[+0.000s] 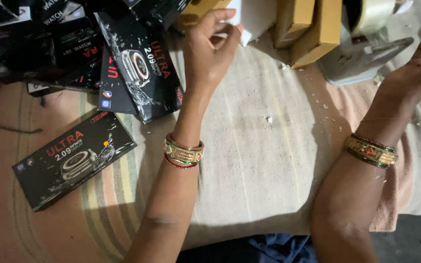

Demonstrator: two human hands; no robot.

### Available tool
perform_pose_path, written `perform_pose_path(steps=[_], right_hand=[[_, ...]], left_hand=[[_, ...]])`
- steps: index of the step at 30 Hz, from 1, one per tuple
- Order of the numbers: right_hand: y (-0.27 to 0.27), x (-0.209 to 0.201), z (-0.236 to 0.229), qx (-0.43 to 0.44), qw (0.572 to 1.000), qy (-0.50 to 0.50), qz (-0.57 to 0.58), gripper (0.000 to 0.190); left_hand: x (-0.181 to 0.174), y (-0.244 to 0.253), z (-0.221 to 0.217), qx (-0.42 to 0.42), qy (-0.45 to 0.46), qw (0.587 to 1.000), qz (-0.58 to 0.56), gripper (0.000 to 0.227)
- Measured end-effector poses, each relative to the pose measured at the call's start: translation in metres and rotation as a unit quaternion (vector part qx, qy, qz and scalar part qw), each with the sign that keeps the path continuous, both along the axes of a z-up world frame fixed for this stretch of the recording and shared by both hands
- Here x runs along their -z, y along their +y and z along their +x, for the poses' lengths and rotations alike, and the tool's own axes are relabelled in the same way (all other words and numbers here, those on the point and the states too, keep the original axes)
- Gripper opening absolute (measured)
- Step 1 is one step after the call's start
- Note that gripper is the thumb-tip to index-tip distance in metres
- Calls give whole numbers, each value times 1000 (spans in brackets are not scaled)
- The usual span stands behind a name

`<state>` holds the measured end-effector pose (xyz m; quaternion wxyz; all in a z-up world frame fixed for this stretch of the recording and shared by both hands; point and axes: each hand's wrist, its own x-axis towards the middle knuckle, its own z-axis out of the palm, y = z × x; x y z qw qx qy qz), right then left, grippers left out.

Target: The person unpacks smartwatch boxes, removes the watch, strap, and charger, then places them into a brown shipping box and seals it with tape. This process is repeated for multiple units.

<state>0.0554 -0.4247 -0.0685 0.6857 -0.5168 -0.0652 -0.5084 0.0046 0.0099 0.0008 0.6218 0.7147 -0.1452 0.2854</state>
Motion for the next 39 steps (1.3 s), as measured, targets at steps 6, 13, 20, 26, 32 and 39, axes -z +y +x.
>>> perform_pose_path(steps=[6, 13, 20, 26, 32, 39], right_hand=[[121, -61, -29, 34, 963, 28, -265, 11], [197, -72, -59, 286, 739, 60, -608, 74], [154, -61, -38, 219, 853, 97, -464, 61], [134, -55, -45, 264, 885, 27, -382, 59], [149, -52, -51, 199, 885, 23, -420, 65], [168, -67, -52, 68, 894, 64, -438, 54]], left_hand=[[-1, 13, 6, -30, 3, 999, -42, 17], [-4, 10, 4, -17, 14, 999, -38, 19], [-2, 8, 3, -20, 15, 1000, -1, 19], [-3, 9, 3, -17, 26, 999, -25, 21], [-20, 9, -7, -30, 24, 999, -19, 19], [-44, 72, -44, -385, 55, 878, 279, 30]])
